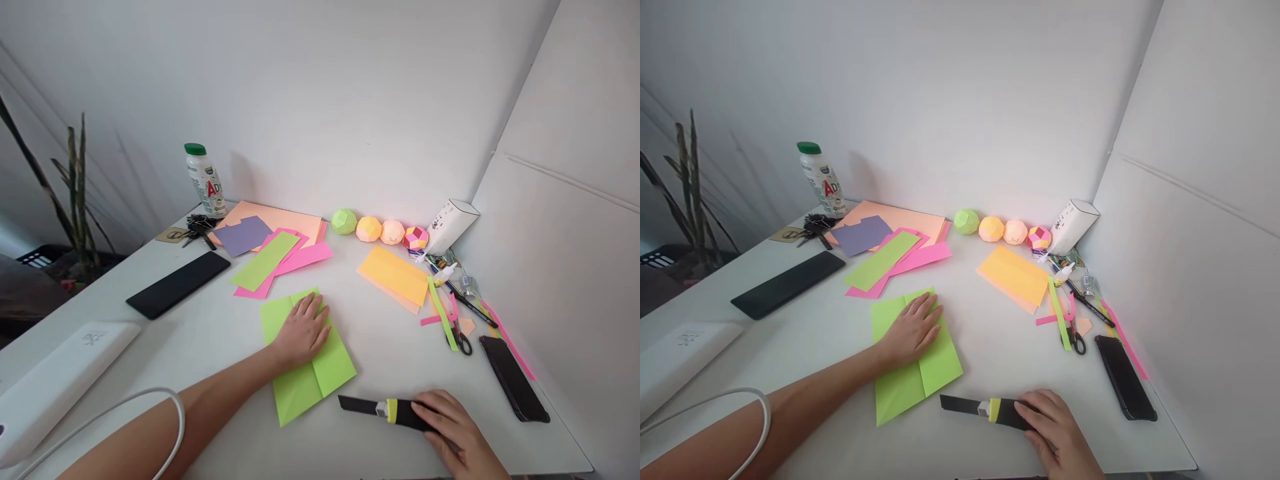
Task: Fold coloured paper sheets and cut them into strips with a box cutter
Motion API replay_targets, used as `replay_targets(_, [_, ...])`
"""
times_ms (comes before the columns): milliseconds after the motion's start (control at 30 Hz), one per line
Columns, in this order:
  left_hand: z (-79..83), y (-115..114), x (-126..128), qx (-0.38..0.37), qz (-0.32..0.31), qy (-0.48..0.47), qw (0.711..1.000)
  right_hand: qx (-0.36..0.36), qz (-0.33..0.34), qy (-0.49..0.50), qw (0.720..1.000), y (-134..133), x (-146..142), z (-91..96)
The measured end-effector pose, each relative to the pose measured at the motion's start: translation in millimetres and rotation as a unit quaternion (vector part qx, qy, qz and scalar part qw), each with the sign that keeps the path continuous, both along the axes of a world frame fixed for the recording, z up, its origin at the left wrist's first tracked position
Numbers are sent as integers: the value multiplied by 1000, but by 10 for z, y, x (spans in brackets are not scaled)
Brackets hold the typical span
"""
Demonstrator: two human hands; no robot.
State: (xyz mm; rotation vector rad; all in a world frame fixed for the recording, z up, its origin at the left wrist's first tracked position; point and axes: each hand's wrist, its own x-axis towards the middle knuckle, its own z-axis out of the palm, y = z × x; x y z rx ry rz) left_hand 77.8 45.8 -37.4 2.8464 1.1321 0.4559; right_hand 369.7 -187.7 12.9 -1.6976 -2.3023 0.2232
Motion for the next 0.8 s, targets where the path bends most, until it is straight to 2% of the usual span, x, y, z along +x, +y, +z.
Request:
replay_targets(133, [11,-7,-3,-1,1,0,1000,15,-2,-19,1000,-65,-16,-24])
replay_targets(500, [39,-19,-13,-9,-3,26,1000,58,-8,-41,997,25,-68,-52])
replay_targets(800, [34,-21,-18,-21,-3,27,999,54,-8,-48,997,-30,-39,-30])
